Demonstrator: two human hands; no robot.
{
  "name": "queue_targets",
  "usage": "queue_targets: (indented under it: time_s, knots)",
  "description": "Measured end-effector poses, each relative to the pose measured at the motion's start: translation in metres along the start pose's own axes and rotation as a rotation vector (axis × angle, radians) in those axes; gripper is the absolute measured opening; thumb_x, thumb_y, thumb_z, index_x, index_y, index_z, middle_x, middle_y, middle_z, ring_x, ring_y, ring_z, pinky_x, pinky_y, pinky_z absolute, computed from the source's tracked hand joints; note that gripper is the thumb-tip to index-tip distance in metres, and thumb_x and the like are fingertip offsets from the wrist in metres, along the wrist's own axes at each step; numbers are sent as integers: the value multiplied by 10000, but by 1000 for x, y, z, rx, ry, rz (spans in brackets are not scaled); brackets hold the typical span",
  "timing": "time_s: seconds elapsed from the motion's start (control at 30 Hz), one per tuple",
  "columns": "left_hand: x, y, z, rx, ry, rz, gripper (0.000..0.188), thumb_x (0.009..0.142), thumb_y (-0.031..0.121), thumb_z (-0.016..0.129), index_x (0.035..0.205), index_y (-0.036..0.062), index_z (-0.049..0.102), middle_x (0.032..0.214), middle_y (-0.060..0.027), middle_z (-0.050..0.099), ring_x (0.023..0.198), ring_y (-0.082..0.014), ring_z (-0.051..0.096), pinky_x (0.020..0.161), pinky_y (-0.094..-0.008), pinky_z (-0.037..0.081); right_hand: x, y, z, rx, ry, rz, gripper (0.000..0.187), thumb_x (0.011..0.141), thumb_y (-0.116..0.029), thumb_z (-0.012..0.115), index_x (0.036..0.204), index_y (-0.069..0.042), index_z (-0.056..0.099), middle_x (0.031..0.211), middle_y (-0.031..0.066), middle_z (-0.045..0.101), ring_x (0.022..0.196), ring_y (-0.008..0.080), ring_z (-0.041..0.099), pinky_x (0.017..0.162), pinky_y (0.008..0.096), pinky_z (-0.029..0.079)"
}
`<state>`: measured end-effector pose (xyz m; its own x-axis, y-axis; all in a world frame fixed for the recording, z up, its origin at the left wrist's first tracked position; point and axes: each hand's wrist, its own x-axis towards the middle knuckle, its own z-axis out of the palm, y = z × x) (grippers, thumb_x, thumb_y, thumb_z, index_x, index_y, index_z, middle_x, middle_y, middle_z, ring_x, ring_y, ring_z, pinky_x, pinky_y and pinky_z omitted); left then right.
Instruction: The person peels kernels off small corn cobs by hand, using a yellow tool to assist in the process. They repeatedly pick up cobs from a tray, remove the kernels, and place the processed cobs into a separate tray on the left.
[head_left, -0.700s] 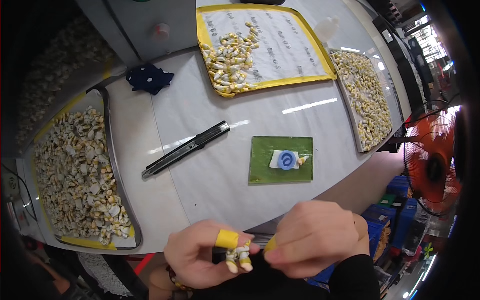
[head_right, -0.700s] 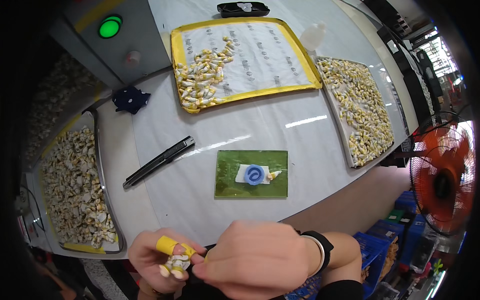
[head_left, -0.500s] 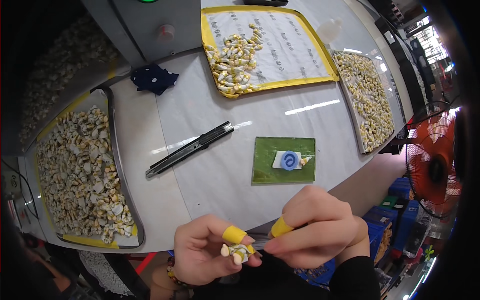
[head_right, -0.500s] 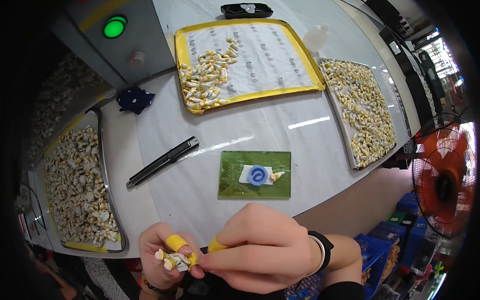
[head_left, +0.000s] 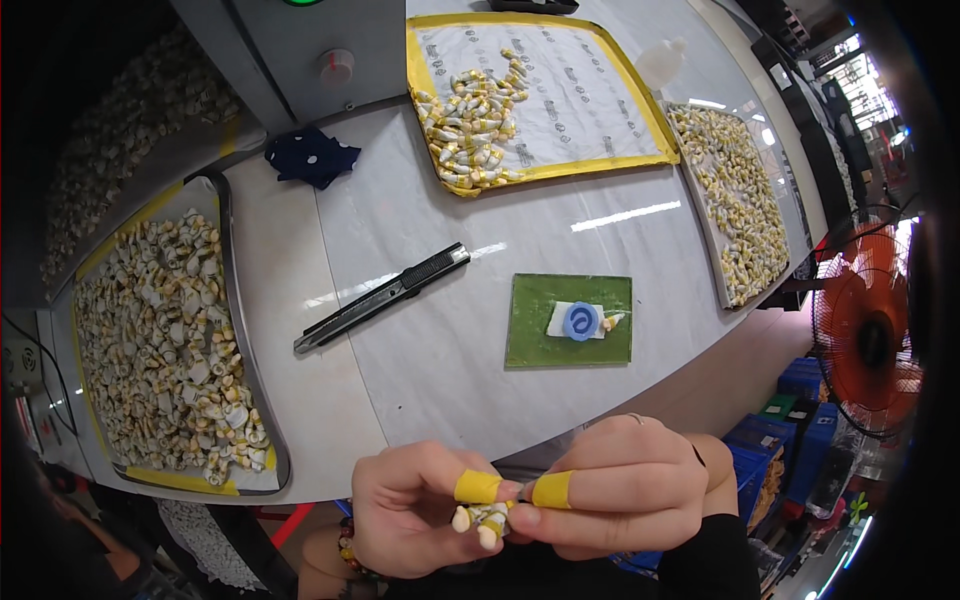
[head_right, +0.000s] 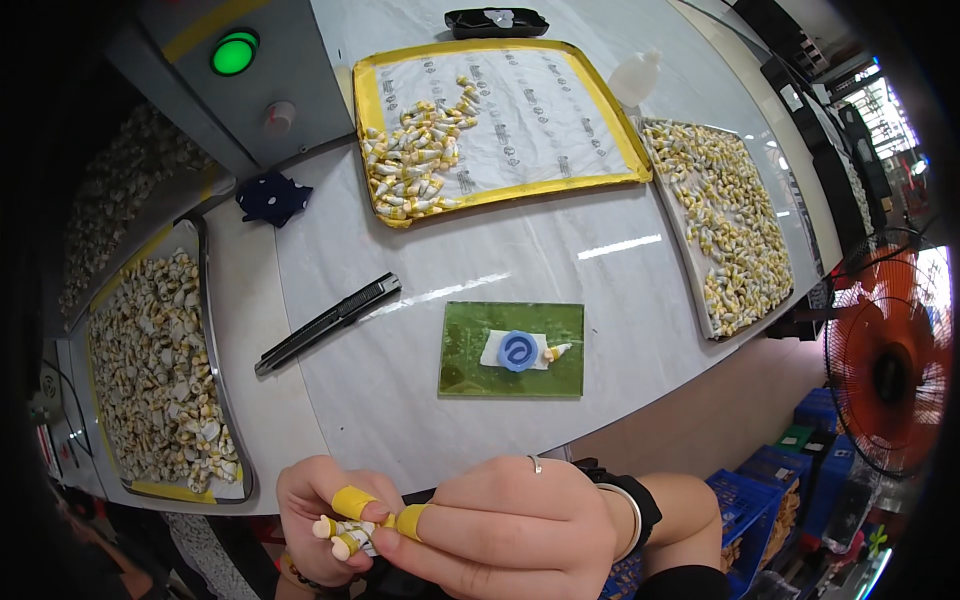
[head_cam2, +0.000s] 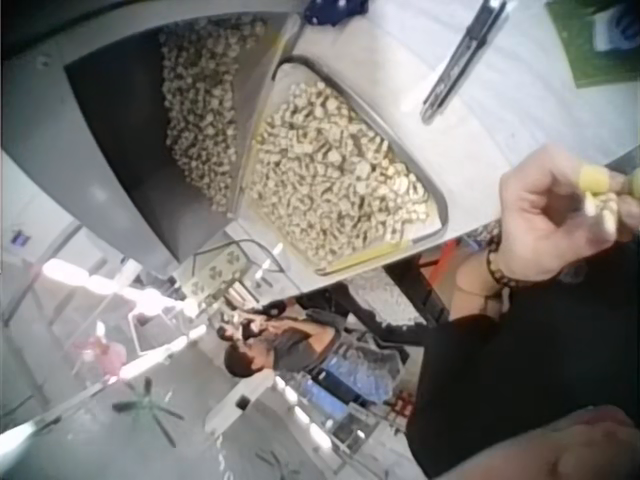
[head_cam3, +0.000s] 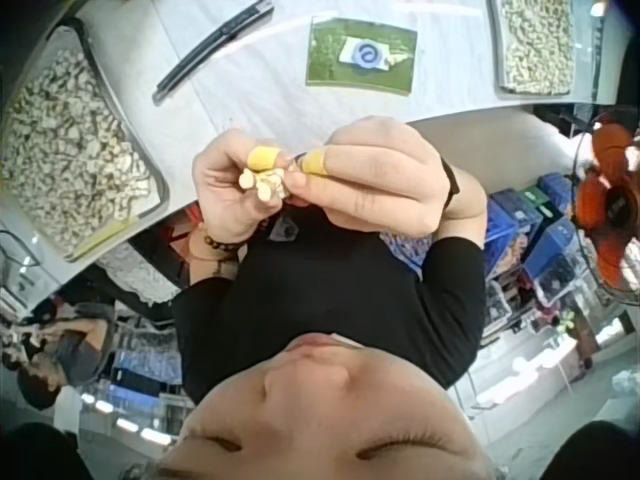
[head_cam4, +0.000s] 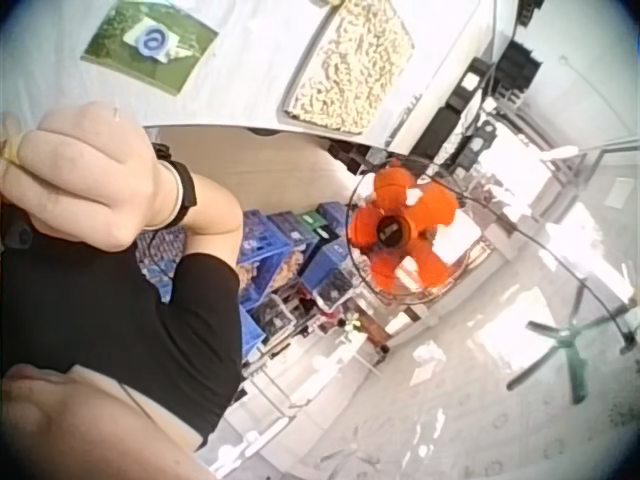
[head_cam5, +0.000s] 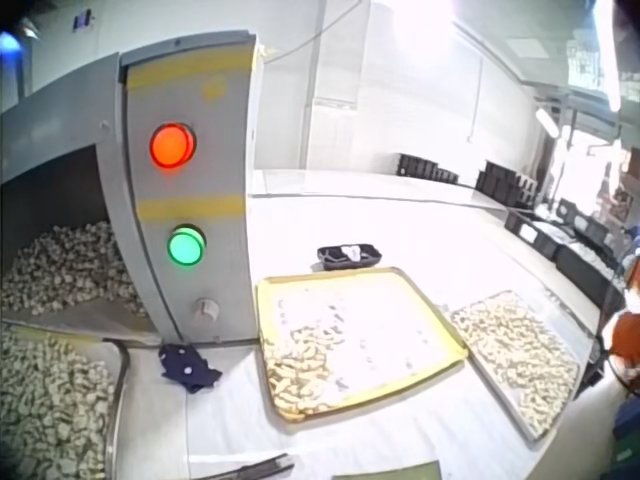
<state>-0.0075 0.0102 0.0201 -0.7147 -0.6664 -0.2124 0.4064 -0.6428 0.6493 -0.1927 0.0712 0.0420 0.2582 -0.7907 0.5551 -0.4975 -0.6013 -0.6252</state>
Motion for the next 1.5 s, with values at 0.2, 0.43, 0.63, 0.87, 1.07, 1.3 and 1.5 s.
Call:
queue_targets:
  time_s: [0.2, 0.43, 0.63, 0.87, 1.07, 1.3, 1.5]
  knots:
    - [0, -1, 1, -34, -9, -7, 328, 741, 117, 805, 891, -31, 554, 774, -157, 651, 700, -200, 611, 609, -278, 496, -4, 1, 13, -34, 154, 20, 199, 729, -12, 725, 925, 17, 715, 901, 90, 604, 626, 165, 594, 513, 248, 477]
    - [3, -14, -21, 17, -281, 117, 230, 799, -81, 675, 1013, -62, 592, 962, -181, 662, 864, -192, 660, 791, -293, 519, -12, 8, 11, 302, 75, 82, 233, 717, 0, 689, 943, 53, 693, 823, 139, 601, 410, 178, 495, 376, 266, 390]
    - [3, -8, -13, 147, -219, 172, 233, 785, -54, 709, 999, -51, 617, 914, -135, 681, 837, -167, 663, 757, -266, 515, -11, 3, 6, 105, 70, 68, 220, 722, -76, 700, 932, -12, 719, 864, 76, 611, 639, 178, 557, 514, 261, 447]
    - [-11, 65, -29, 1202, -317, 327, 212, 654, 16, 766, 824, -39, 653, 843, -139, 672, 687, -232, 634, 656, -290, 500, -9, 0, -10, -62, -43, 102, 197, 801, -239, 677, 909, -80, 719, 852, 42, 597, 696, 174, 539, 564, 282, 431]
    - [-26, 176, -67, 2282, 275, 323, 364, 603, 212, 800, 894, 34, 676, 936, -108, 627, 953, -303, 553, 837, -403, 433, -25, -5, -23, -171, 250, 308, 243, 845, -349, 625, 825, -112, 673, 763, 35, 520, 655, 180, 456, 551, 287, 357]
    - [73, 242, -110, 2069, 432, 404, 378, 729, 204, 732, 1047, 15, 656, 881, -116, 664, 827, -192, 602, 762, -325, 461, -29, -12, -30, -227, 277, 331, 223, 842, -319, 620, 795, -105, 662, 758, 38, 513, 660, 180, 456, 560, 286, 351]
    - [141, 274, -183, 2306, 571, 327, 451, 718, 243, 754, 1081, 0, 643, 984, -173, 660, 857, -270, 636, 759, -369, 495, -41, -12, -42, -319, 295, 299, 252, 586, -75, 629, 817, -98, 725, 789, 55, 572, 637, 186, 509, 560, 291, 405]
